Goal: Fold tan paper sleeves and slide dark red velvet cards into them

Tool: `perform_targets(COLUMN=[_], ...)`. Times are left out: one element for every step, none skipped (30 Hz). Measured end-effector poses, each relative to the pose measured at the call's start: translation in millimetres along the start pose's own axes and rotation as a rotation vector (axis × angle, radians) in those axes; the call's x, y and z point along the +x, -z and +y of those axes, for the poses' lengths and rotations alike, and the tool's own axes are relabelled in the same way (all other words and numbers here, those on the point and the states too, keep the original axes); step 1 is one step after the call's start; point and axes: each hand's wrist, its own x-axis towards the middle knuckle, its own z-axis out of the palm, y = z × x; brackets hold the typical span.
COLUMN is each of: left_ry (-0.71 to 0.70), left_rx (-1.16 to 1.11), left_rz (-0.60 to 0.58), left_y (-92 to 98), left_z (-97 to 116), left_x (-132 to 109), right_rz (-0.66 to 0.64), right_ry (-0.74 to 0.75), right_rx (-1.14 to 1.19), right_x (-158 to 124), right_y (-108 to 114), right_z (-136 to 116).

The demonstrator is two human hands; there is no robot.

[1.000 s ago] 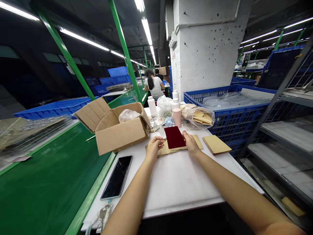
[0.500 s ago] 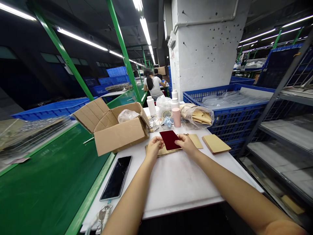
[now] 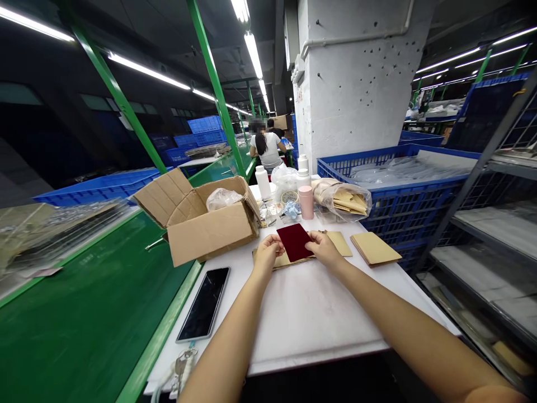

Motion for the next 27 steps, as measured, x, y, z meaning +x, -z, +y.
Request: perform_targets(left_ry=[-0.002,-0.005,-0.010,-0.015,-0.022,-0.031,-0.042,-0.059,-0.083,-0.116,-0.159,-0.208,-0.261,-0.328,-0.400,-0.490,-0.672,-0.844,-1.009,-1.147,-1.267,-1.360,-1.400,-1.404,-1.406,-1.318,-1.134], left_rx=[-0.003,-0.004,-0.004,-0.002,0.002,0.005,0.010,0.015,0.020,0.027,0.034,0.042,0.050,0.062,0.076,0.089,0.137,0.157,0.140,0.115,0.096,0.072,0.070,0.081,0.112,0.212,0.387], left_rz=[0.000,0.000,0.003,0.008,0.016,0.026,0.039,0.055,0.074,0.097,0.126,0.158,0.193,0.230,0.265,0.309,0.371,0.447,0.546,0.645,0.734,0.816,0.866,0.898,0.957,1.023,1.108], left_y=[0.0,0.0,0.0,0.0,0.0,-0.2,-0.5,-0.9,-1.4,-2.0,-2.5,-2.8,-2.9,-2.6,-1.8,-0.4,2.0,5.6,11.1,18.7,28.9,41.8,57.2,74.9,94.1,114.0,133.9], left_z=[-0.3,-0.6,-1.1,-1.6,-2.3,-3.2,-4.2,-5.0,-5.3,-4.6,-2.2,2.3,9.6,19.9,33.2,48.9,66.5,85.2,104.0,122.5,140.1,156.5,171.1,183.4,192.8,198.5,200.2], left_x=[0.0,-0.1,-0.3,-0.6,-1.1,-1.5,-2.0,-2.5,-3.0,-3.5,-4.3,-6.0,-8.9,-13.7,-20.9,-31.1,-44.1,-59.6,-76.5,-93.3,-108.2,-119.4,-125.2,-124.7,-117.8,-105.3,-88.8], right_rz=[-0.004,-0.005,-0.006,-0.006,-0.006,-0.007,-0.010,-0.011,-0.012,-0.013,-0.013,-0.011,-0.007,-0.002,0.005,0.014,0.022,0.026,0.027,0.025,0.021,0.013,0.004,-0.004,-0.009,-0.011,-0.012], right_ry=[-0.003,-0.007,-0.011,-0.014,-0.020,-0.027,-0.037,-0.047,-0.056,-0.063,-0.066,-0.065,-0.063,-0.061,-0.063,-0.068,-0.075,-0.080,-0.083,-0.082,-0.077,-0.071,-0.066,-0.062,-0.057,-0.051,-0.046], right_rx=[0.000,0.001,0.000,0.000,-0.001,0.000,0.000,-0.001,-0.003,-0.007,-0.012,-0.020,-0.030,-0.039,-0.049,-0.058,-0.064,-0.065,-0.062,-0.055,-0.045,-0.034,-0.026,-0.022,-0.023,-0.028,-0.035], right_x=[-0.2,-0.4,-0.6,-0.8,-1.2,-1.6,-2.2,-3.0,-3.8,-4.7,-5.6,-6.5,-7.2,-7.8,-8.2,-8.4,-8.4,-8.4,-8.3,-8.2,-8.2,-8.2,-8.2,-8.2,-8.1,-8.0,-7.9], right_y=[0.1,0.2,0.3,0.2,0.1,-0.1,-0.2,-0.4,-0.4,-0.3,0.1,0.5,1.1,1.8,2.4,2.9,3.2,3.4,3.2,2.9,2.4,1.9,1.3,0.8,0.4,0.0,-0.2], right_z=[0.3,0.6,0.9,1.1,1.3,1.3,1.3,1.2,1.0,0.8,0.5,0.1,-0.4,-0.9,-1.6,-2.2,-2.9,-3.6,-4.2,-4.8,-5.3,-5.6,-5.7,-5.5,-5.1,-4.4,-3.7])
